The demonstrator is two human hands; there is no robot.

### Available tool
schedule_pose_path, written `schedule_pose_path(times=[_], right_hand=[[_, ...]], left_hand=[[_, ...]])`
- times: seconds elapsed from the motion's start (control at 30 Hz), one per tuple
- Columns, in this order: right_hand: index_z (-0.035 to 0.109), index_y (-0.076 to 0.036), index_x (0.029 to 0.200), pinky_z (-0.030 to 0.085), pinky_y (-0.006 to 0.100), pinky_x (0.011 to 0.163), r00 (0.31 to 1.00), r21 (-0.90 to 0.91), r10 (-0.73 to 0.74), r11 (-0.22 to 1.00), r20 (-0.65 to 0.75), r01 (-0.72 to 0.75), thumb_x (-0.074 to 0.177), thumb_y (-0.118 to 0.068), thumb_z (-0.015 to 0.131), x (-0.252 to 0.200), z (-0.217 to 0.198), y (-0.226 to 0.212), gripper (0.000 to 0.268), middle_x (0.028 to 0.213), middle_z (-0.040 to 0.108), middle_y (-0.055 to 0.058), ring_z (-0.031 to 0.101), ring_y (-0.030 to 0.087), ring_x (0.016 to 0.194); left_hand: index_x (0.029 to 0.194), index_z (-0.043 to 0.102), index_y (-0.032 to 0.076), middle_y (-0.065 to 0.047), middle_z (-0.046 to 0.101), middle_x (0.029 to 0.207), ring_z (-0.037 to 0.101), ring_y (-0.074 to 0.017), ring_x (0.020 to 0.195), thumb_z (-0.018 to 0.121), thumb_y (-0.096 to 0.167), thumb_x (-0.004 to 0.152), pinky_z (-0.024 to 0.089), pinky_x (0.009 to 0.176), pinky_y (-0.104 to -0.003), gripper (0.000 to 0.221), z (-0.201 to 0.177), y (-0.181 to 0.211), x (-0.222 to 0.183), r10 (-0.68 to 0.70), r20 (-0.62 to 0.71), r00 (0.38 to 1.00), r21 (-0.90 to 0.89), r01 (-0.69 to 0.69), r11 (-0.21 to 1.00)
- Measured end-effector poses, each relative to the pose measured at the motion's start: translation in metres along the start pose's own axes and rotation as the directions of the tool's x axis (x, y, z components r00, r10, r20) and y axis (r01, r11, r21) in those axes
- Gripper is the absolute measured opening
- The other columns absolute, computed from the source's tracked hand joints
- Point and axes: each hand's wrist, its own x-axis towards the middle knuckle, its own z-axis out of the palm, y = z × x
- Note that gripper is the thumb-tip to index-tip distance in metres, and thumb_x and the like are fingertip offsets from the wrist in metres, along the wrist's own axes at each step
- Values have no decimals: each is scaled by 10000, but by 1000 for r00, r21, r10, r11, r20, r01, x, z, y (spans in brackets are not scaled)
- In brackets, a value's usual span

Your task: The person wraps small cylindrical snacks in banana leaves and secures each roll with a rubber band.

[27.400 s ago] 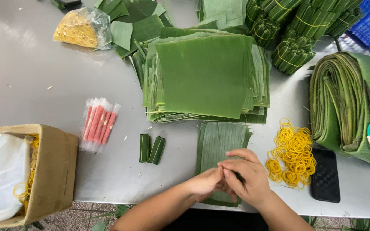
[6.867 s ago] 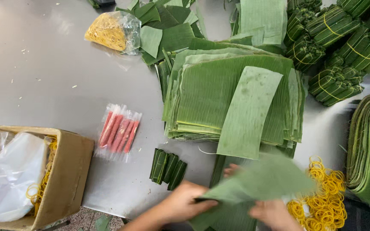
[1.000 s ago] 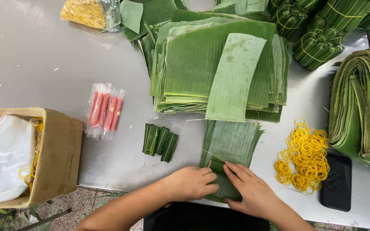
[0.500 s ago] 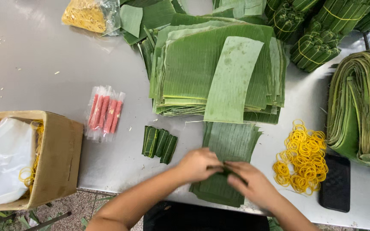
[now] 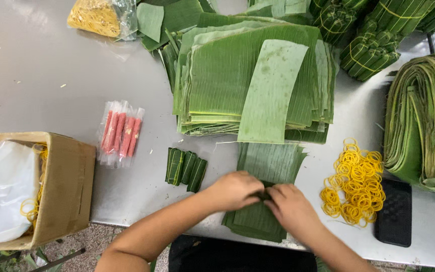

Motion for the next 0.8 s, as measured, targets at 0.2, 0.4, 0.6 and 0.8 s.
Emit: schedule_pose_path(times=[0.2, 0.4, 0.6, 0.8], right_hand=[[762, -134, 1067, 556, 396, 821, 996, 129, 89, 988, 4, -89, 806, -293, 779, 20, -14, 19, 306, 995, 731, 49, 673, 295, 951], [738, -95, 1078, 546, 396, 805, 990, -137, -86, 988, -107, 71, 796, -282, 773, 19, -10, 15, 340, 1021, 708, 69, 655, 289, 952], [726, -115, 1119, 542, 393, 857, 970, -157, -90, 986, -226, 55, 845, -237, 766, 29, -11, 19, 302, 1066, 701, 36, 661, 257, 974], [696, -70, 1172, 519, 429, 869, 948, -202, -142, 976, -286, 85, 787, -199, 760, 40, -9, 22, 412, 1083, 681, 134, 649, 337, 1002]], left_hand=[[992, 727, 136, -85, 716, 948, 688, -304, 902, 767, 334, 891, 550, 779, -410, 226, -4, -21, 14, -111, -57, 992, -67, 107, 992], [1003, 675, 95, -83, 692, 1014, 679, -305, 1014, 720, 260, 874, 557, 866, -418, 214, 5, -13, 16, 39, -56, 998, 201, -27, 979], [1072, 669, 126, -72, 714, 1034, 679, -289, 1010, 703, 301, 969, 555, 846, -426, 206, 0, -26, 28, -225, 3, 974, 122, 223, 967], [1141, 649, 38, -123, 688, 1085, 660, -327, 1018, 730, 261, 818, 557, 794, -420, 401, 8, -19, 29, -101, -212, 972, 301, 163, 940]])
